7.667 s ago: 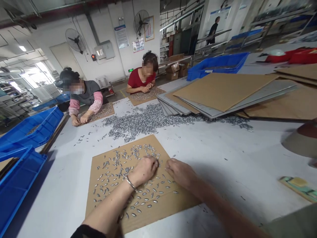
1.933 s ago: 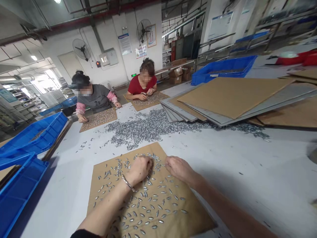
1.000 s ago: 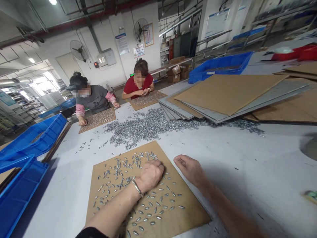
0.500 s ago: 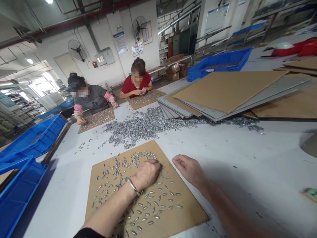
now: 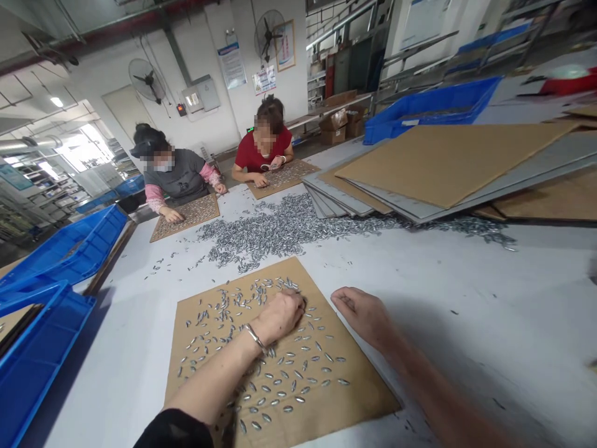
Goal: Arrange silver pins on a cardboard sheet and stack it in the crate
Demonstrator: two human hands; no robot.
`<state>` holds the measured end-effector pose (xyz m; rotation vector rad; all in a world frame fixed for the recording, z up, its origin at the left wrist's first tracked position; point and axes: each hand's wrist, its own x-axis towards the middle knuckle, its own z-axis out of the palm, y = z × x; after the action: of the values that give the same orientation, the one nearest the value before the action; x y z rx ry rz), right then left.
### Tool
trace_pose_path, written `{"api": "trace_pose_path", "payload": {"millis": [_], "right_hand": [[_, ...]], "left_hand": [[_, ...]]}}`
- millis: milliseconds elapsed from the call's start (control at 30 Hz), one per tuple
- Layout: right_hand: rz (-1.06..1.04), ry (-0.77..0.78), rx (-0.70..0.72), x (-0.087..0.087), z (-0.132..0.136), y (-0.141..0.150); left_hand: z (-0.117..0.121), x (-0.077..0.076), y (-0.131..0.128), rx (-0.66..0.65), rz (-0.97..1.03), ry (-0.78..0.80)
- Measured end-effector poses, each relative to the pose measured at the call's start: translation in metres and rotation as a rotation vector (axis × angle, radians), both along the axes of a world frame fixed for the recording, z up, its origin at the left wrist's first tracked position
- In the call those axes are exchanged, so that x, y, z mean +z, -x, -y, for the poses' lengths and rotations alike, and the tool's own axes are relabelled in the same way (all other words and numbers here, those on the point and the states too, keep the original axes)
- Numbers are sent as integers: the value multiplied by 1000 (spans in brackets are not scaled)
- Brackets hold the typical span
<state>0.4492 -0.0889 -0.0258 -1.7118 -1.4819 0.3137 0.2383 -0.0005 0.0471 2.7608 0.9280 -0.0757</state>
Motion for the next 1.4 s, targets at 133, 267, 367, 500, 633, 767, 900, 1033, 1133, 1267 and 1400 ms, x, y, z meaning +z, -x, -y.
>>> {"api": "trace_pose_path", "payload": {"millis": [133,267,367,500,633,767,900,1033,1133,1267,1400], "right_hand": [[-89,18,-4,6,8,3],[-13,60,164,21,11,27],[214,131,401,35,6,58],[526,276,411,50,-5,94],[644,320,373,56,-13,108],[650,328,350,58,-16,99],[698,318,319,57,-16,86],[753,324,348,54,-16,82],[747,353,372,54,-16,81],[672,324,376,55,-13,74],[443,157,275,47,2,53]], "left_hand": [[-8,28,32,115,23,-20],[-3,48,77,201,13,-30],[10,47,96,208,-4,-12],[26,32,100,175,-10,19],[33,20,96,119,20,29],[36,13,85,61,31,9],[37,4,67,12,-23,-28],[34,-3,50,-24,-113,-58],[31,-4,42,-44,-171,-65],[28,2,38,-74,-210,-62],[24,7,41,-115,-215,-35]]}}
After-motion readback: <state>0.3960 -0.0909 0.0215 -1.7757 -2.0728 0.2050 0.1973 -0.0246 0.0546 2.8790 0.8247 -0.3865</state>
